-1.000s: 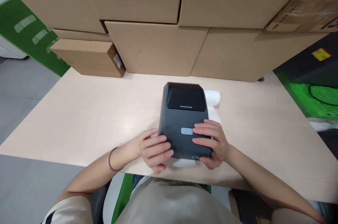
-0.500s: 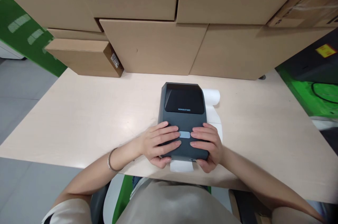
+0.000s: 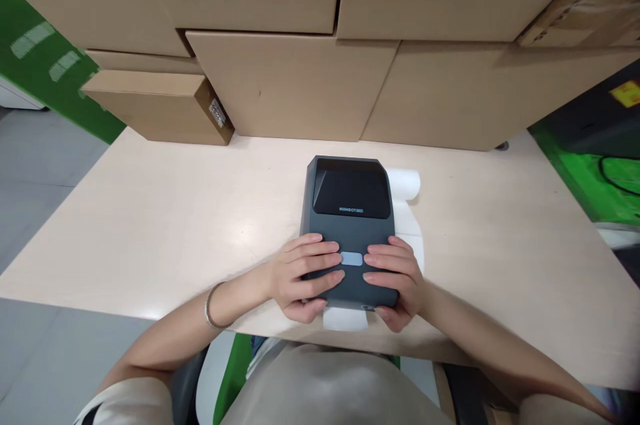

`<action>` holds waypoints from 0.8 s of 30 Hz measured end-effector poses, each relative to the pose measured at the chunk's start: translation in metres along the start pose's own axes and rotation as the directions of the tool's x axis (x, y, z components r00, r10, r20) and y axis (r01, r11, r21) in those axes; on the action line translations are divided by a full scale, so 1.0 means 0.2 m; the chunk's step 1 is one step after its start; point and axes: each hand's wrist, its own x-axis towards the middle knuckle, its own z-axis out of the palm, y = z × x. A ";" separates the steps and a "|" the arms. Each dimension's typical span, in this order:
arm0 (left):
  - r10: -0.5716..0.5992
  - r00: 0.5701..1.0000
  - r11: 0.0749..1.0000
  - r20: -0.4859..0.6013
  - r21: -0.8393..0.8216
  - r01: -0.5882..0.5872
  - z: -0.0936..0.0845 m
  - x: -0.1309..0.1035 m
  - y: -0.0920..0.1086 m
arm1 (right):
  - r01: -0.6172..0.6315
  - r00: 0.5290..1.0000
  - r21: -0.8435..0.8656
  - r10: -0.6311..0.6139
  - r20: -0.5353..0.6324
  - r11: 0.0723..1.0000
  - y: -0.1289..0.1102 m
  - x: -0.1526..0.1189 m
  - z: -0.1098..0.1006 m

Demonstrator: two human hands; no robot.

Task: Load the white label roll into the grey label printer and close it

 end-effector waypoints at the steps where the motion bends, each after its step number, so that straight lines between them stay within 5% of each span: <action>1: -0.002 1.000 1.000 0.001 -0.002 0.002 0.00 0.00 0.00 | 0.000 1.000 0.000 0.000 -0.003 1.000 0.00 0.00 0.00; 24: 0.014 0.999 1.000 -0.030 0.015 -0.014 0.02 -0.02 -0.01 | -0.037 0.997 0.042 0.040 -0.067 0.998 -0.02 -0.03 0.04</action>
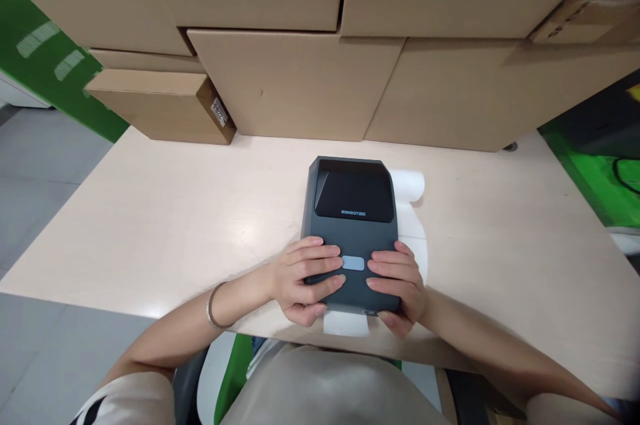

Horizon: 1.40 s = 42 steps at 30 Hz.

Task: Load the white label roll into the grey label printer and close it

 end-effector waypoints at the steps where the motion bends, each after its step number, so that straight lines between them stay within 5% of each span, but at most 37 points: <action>1: 0.001 1.000 1.000 0.004 0.000 -0.001 0.00 0.00 0.00 | -0.002 1.000 -0.004 0.002 0.004 1.000 0.00 0.00 0.00; 13: 0.015 0.999 0.999 0.036 0.030 -0.016 -0.02 0.02 0.00 | -0.002 1.000 -0.036 0.003 0.015 0.999 -0.01 0.02 -0.01; 28: 0.062 0.983 0.997 0.174 0.026 -0.068 -0.06 0.04 0.00 | 0.010 0.970 -0.193 0.038 0.242 0.981 -0.01 0.07 -0.11; 42: -0.006 0.995 0.997 0.104 0.078 -0.002 -0.03 0.09 0.03 | -0.049 0.982 -0.238 0.090 0.166 0.970 -0.04 0.12 -0.08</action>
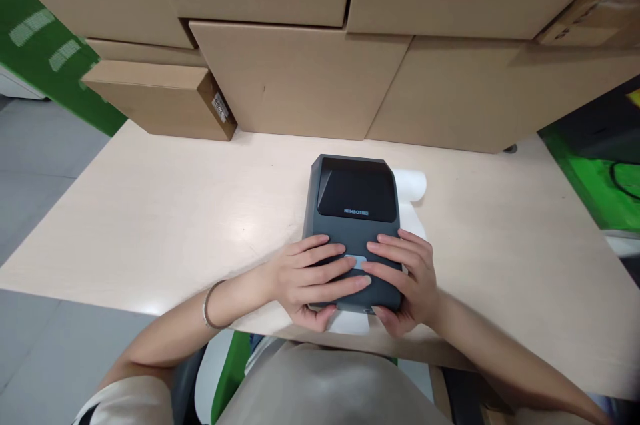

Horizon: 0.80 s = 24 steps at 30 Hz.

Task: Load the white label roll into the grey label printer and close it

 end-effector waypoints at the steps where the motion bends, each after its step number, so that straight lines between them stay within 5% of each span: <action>1: 0.008 1.000 1.000 -0.004 0.008 -0.008 0.00 0.01 0.00 | -0.004 1.000 -0.003 0.004 0.006 1.000 0.00 0.00 0.00; 12: 0.039 0.999 0.999 -0.034 0.001 -0.039 0.01 -0.03 -0.02 | 0.093 0.995 -0.003 -0.093 0.039 0.996 0.06 -0.04 0.00; 19: 0.115 0.992 0.993 0.051 -0.008 -0.115 -0.01 -0.13 -0.07 | 0.168 0.982 -0.009 -0.168 -0.080 0.986 0.11 -0.13 0.03; 21: 0.099 0.994 0.995 0.047 -0.014 -0.098 -0.02 -0.17 -0.08 | 0.144 0.982 -0.045 -0.149 -0.116 0.988 0.13 -0.18 0.04; 24: 0.078 0.995 0.994 0.059 -0.086 -0.073 -0.03 -0.25 -0.12 | -0.055 0.997 -0.073 0.051 -0.051 0.996 0.17 -0.25 0.04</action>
